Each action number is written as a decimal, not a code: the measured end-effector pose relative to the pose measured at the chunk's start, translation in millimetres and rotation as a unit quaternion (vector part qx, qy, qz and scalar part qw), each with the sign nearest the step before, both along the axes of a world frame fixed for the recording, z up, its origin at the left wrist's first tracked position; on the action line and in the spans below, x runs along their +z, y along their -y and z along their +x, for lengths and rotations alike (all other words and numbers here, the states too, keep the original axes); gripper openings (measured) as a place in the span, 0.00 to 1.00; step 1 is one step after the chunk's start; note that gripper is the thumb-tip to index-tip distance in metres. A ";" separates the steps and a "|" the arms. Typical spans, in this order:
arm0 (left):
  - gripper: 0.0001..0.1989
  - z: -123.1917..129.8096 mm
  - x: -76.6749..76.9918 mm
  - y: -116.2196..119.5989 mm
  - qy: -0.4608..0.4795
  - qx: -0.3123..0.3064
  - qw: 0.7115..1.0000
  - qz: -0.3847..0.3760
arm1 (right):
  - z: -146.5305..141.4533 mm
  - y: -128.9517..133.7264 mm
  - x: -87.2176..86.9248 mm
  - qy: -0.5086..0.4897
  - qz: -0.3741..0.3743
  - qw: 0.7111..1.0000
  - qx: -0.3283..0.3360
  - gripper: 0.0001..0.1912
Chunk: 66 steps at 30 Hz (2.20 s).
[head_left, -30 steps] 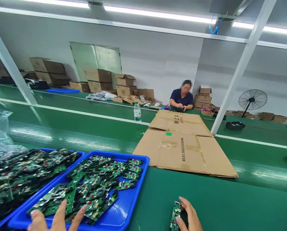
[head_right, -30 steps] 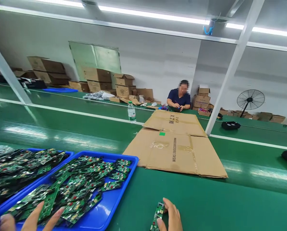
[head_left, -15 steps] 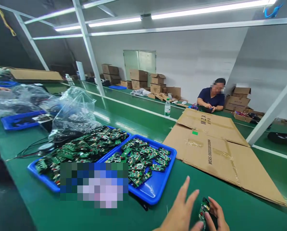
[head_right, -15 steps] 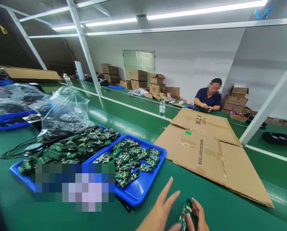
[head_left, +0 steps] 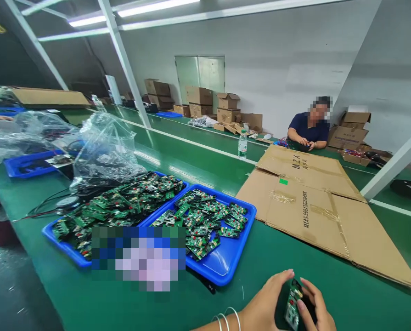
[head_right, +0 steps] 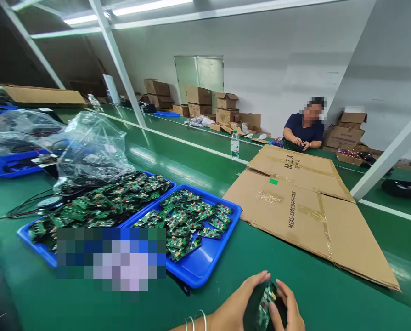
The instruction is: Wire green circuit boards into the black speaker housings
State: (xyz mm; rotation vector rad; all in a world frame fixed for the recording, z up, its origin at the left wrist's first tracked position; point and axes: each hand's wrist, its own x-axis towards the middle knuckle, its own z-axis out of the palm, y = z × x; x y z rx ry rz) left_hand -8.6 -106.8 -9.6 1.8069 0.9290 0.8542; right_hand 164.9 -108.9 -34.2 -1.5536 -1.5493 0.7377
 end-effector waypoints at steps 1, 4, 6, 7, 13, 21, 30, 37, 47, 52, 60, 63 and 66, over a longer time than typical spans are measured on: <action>0.54 0.0 4.7 2.5 0.004 0.000 1.000 -0.005 | 0.8 0.4 3.5 -0.006 0.003 1.000 0.016 0.24; 0.52 -0.7 16.7 9.4 -0.001 0.018 0.999 -0.027 | 3.3 1.8 13.6 -0.021 0.014 0.998 0.052 0.22; 0.53 -1.9 22.2 11.2 -0.009 0.023 0.999 -0.041 | 4.1 3.0 19.0 -0.026 0.013 0.997 0.065 0.21; 0.53 -2.3 24.0 11.2 -0.012 0.025 0.999 -0.046 | 4.1 3.8 21.2 -0.027 0.011 0.997 0.068 0.20; 0.51 -1.6 27.1 9.5 -0.037 0.006 0.999 -0.018 | 0.9 8.3 30.6 -0.029 0.009 0.996 0.083 0.17; 0.50 -0.8 27.5 8.8 -0.077 -0.020 0.997 -0.001 | -2.3 6.9 38.1 -0.032 0.020 0.995 0.094 0.15; 0.48 -0.3 30.7 8.7 -0.099 -0.014 0.995 -0.022 | -0.5 5.5 37.2 0.027 0.027 0.988 0.147 0.13; 0.48 -0.2 30.7 7.8 -0.114 -0.020 0.993 -0.017 | 0.1 5.4 36.0 0.037 0.021 0.986 0.158 0.14; 0.50 -0.8 31.8 8.2 -0.131 -0.033 0.991 -0.017 | 0.1 5.0 37.6 0.033 0.035 0.988 0.150 0.12; 0.47 0.0 35.4 9.0 -0.137 -0.025 0.990 -0.026 | 0.0 4.5 39.4 0.045 0.037 0.983 0.171 0.14; 0.46 1.1 37.4 9.8 -0.145 -0.022 0.989 -0.034 | -0.5 5.1 38.4 0.046 0.041 0.983 0.174 0.14; 0.47 1.1 36.3 9.1 -0.149 -0.024 0.988 -0.038 | -0.6 5.2 38.2 0.051 0.043 0.982 0.175 0.14; 0.47 1.4 34.3 8.5 -0.150 -0.024 0.988 -0.033 | -0.6 4.6 37.9 0.055 0.048 0.982 0.175 0.14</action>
